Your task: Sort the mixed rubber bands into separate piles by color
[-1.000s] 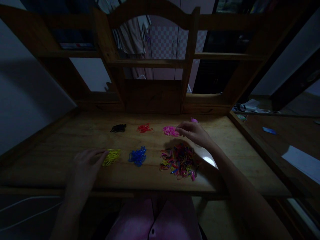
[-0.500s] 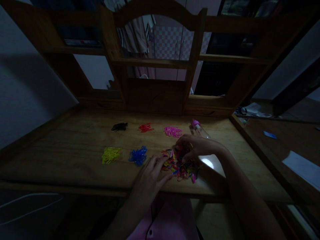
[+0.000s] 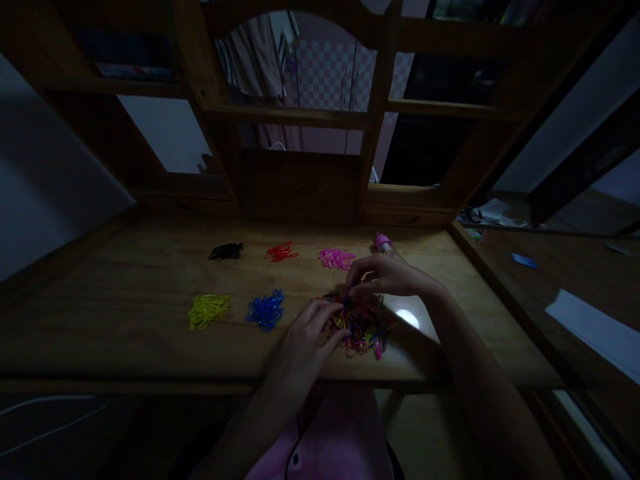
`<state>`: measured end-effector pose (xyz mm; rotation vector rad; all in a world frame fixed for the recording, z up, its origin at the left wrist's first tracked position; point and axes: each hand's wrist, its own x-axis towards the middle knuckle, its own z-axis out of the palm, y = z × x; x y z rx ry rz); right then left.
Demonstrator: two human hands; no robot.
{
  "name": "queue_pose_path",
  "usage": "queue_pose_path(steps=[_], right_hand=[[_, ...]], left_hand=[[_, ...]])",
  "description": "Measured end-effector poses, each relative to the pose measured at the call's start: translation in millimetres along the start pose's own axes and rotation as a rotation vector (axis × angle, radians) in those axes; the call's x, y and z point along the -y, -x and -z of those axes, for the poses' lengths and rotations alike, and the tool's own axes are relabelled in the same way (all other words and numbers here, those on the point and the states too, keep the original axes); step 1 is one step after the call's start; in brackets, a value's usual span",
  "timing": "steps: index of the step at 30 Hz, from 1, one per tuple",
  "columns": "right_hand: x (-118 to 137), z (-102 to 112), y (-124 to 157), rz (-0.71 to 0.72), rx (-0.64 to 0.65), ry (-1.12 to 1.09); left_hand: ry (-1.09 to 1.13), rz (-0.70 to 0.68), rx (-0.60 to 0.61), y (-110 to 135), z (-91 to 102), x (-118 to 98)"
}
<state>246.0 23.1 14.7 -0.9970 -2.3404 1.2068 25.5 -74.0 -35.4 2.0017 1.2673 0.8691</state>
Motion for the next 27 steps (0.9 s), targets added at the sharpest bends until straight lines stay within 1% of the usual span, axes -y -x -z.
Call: queue_pose_path(steps=[4, 12, 17, 20, 22, 25, 27], right_hand=[[-1.2, 0.3, 0.2, -0.015, -0.038, -0.028], [-2.9, -1.2, -3.6, -0.003, -0.017, 0.045], [-5.8, -2.9, -4.2, -0.016, -0.016, 0.052], [-5.5, -3.2, -3.7, -0.062, -0.007, 0.001], [-5.2, -3.7, -3.0, -0.100, 0.004, -0.055], [-4.7, -5.7, -2.1, -0.169, 0.024, -0.214], [-3.0, -7.3, -1.7, -0.205, 0.032, -0.330]], left_hand=[[-0.040, -0.019, -0.017, -3.7, 2.7, 1.8], [-0.086, 0.002, -0.024, -9.4, -0.6, 3.5], [-0.068, 0.019, -0.046, -13.8, 7.2, 3.7], [-0.065, 0.026, -0.080, -20.3, 11.0, 5.8], [-0.051, 0.028, -0.072, -25.0, 10.0, 7.5], [0.016, 0.025, -0.037, -30.8, 3.6, 8.3], [0.058, 0.020, -0.037, -33.5, -1.6, 6.6]])
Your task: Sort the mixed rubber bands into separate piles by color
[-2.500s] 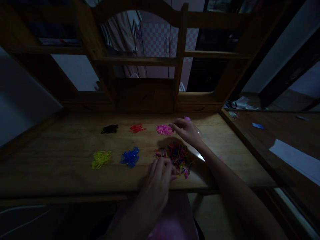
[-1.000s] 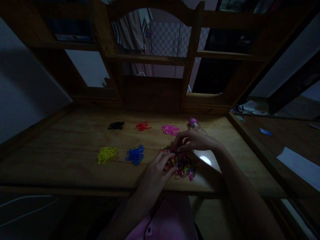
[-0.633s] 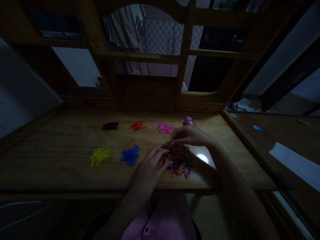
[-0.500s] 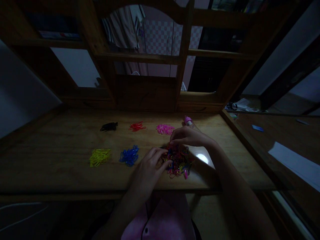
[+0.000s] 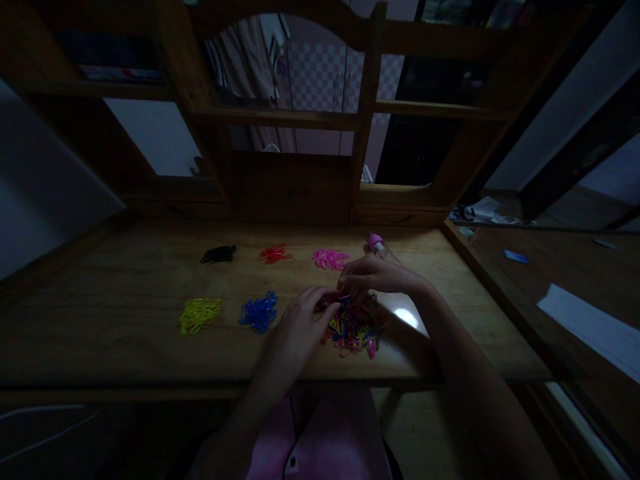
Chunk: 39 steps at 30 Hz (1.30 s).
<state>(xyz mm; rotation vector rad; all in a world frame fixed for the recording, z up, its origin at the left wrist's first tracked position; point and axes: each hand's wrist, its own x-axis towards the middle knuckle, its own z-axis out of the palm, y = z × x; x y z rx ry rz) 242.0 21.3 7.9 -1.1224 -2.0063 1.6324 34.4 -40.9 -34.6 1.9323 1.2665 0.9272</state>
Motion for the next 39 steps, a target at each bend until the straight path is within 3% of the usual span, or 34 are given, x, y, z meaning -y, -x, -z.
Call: queue_pose_path(steps=[6, 20, 33, 39], right_hand=[[9.1, -2.8, 2.5, -0.019, 0.049, -0.103], [16.0, -1.6, 8.3, -0.001, 0.174, -0.164], [3.1, 1.7, 5.2, -0.046, 0.212, -0.102], [11.7, -1.7, 4.7, -0.006, 0.128, -0.023]], left_hand=[[-0.004, 0.019, -0.062, -2.1, -4.8, -7.0], [-0.085, 0.028, -0.173, 8.3, 14.4, -5.2], [-0.069, 0.051, -0.148, 11.3, 14.7, -2.3], [-0.043, 0.062, -0.125, 12.8, 13.7, -1.6]])
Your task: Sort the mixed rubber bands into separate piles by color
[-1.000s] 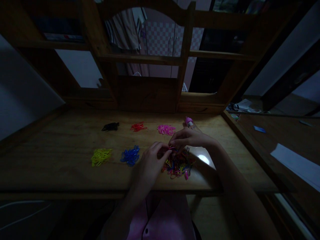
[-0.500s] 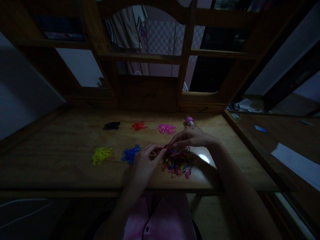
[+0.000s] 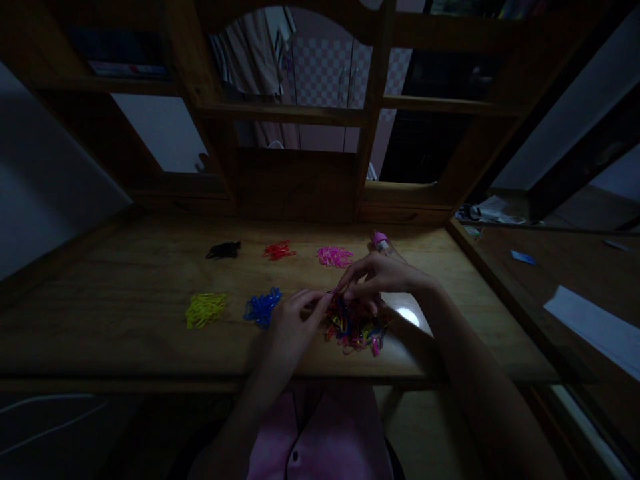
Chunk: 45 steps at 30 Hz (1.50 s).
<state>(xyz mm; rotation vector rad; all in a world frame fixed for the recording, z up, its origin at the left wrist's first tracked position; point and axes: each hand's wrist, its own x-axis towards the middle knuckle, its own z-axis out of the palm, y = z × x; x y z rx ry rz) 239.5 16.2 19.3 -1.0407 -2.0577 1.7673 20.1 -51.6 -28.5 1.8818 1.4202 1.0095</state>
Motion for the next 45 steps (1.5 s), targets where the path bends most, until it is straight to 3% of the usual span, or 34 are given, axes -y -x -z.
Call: queue_pose_path(steps=[12, 16, 19, 22, 25, 27, 32, 36, 42, 45], right_hand=[[-6.5, -7.8, -10.9, 0.076, -0.025, 0.033], [-2.9, -8.8, -8.7, 0.092, -0.016, 0.063], [-2.4, -7.8, -9.1, 0.096, -0.179, 0.084], [-6.4, -4.3, -14.3, 0.169, -0.462, 0.061], [-12.8, -0.2, -22.1, 0.244, -0.751, 0.117], [-16.5, 1.4, -26.4, 0.253, -0.877, 0.146], [-22.3, 3.6, -27.8, 0.285, -0.971, 0.260], [-22.6, 6.1, -23.0, 0.315, -0.995, 0.372], [-14.0, 7.6, -17.0, 0.410, -1.119, 0.185], [-11.2, 11.7, -13.2, 0.433, -1.227, 0.017]], left_hand=[[-0.014, -0.030, -0.015, -0.1, -4.9, -7.9], [-0.085, -0.078, -0.042, 3.6, 5.1, -5.2], [-0.186, -0.121, -0.157, 12.5, 32.8, 2.0], [-0.319, -0.042, -0.268, 23.9, 72.6, 17.5], [-0.407, 0.039, -0.278, 23.0, 103.2, 33.3], [-0.415, 0.032, -0.212, 8.6, 109.3, 35.5], [-0.335, -0.142, 0.174, -59.8, 81.9, 9.2], [-0.312, -0.187, 0.214, -98.6, 52.3, -4.4], [-0.284, -0.285, 0.233, -107.9, 22.1, 2.8], [-0.210, -0.504, 0.436, -105.9, 6.2, -1.9]])
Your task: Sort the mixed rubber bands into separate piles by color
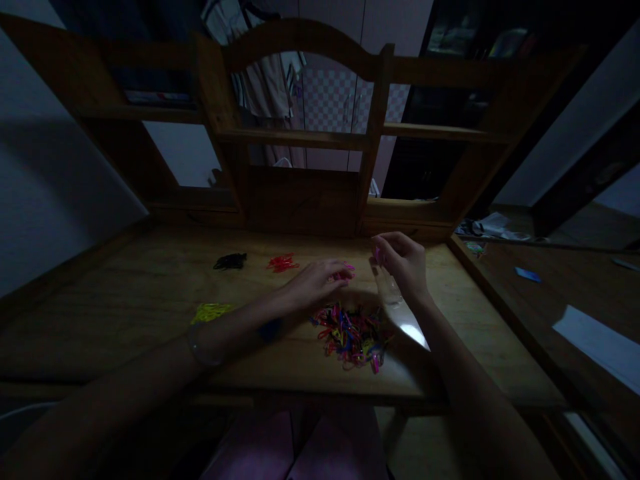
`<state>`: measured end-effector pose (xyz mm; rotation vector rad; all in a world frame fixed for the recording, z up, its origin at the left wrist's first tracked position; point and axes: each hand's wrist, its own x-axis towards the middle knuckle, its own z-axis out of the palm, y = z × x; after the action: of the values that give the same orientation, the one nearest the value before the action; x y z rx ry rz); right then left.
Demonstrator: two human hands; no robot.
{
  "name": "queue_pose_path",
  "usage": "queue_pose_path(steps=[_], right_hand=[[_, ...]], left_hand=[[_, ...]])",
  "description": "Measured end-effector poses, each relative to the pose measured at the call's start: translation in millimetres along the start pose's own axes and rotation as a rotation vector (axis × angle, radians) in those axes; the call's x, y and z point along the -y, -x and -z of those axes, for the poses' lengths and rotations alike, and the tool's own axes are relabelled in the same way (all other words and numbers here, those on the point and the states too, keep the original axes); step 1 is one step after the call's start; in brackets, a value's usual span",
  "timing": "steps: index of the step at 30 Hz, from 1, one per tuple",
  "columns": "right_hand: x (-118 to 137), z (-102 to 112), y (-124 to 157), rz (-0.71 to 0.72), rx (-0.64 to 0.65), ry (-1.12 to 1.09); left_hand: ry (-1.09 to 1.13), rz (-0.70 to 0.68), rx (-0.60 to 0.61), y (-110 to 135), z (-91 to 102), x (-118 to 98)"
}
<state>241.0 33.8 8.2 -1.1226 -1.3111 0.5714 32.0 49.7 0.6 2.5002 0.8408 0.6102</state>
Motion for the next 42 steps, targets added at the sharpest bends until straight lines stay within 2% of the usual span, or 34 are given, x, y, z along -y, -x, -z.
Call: queue_pose_path(steps=[2, 4, 9, 16, 20, 27, 31, 34, 39, 42], right_hand=[[-0.8, 4.3, -3.5, -0.029, -0.082, -0.055], [-3.5, 8.6, -7.0, -0.042, -0.148, -0.086], [-10.8, 14.4, -11.9, -0.037, -0.218, -0.074], [-9.5, 13.2, -12.1, -0.036, -0.215, -0.048], [-11.0, 13.1, -12.4, -0.049, -0.224, -0.093], [-12.6, 12.5, -13.0, -0.064, -0.216, -0.053], [-12.6, 12.5, -13.5, -0.069, -0.222, -0.052], [-13.0, 12.9, -13.7, -0.064, -0.228, -0.054], [-12.4, 13.1, -13.7, -0.075, -0.227, -0.032], [-11.1, 13.1, -13.2, -0.077, -0.230, -0.064]], left_hand=[[0.020, -0.203, 0.162, -7.3, -8.9, -5.5], [-0.004, -0.301, 0.257, -15.1, -17.2, -8.5], [-0.022, -0.293, 0.321, -24.7, -25.5, -4.5], [0.164, -0.230, 0.377, -19.2, -6.6, -17.4], [0.182, -0.326, 0.415, -25.5, -12.5, -30.2], [-0.077, -0.480, 0.392, -32.6, -35.8, -45.4], [-0.219, -0.460, 0.386, -32.4, -40.9, -50.4], [-0.181, -0.445, 0.399, -32.9, -41.0, -48.9], [0.152, -0.354, 0.369, -36.7, -30.7, -40.8], [0.392, -0.197, 0.374, -38.9, -21.0, -36.7]])
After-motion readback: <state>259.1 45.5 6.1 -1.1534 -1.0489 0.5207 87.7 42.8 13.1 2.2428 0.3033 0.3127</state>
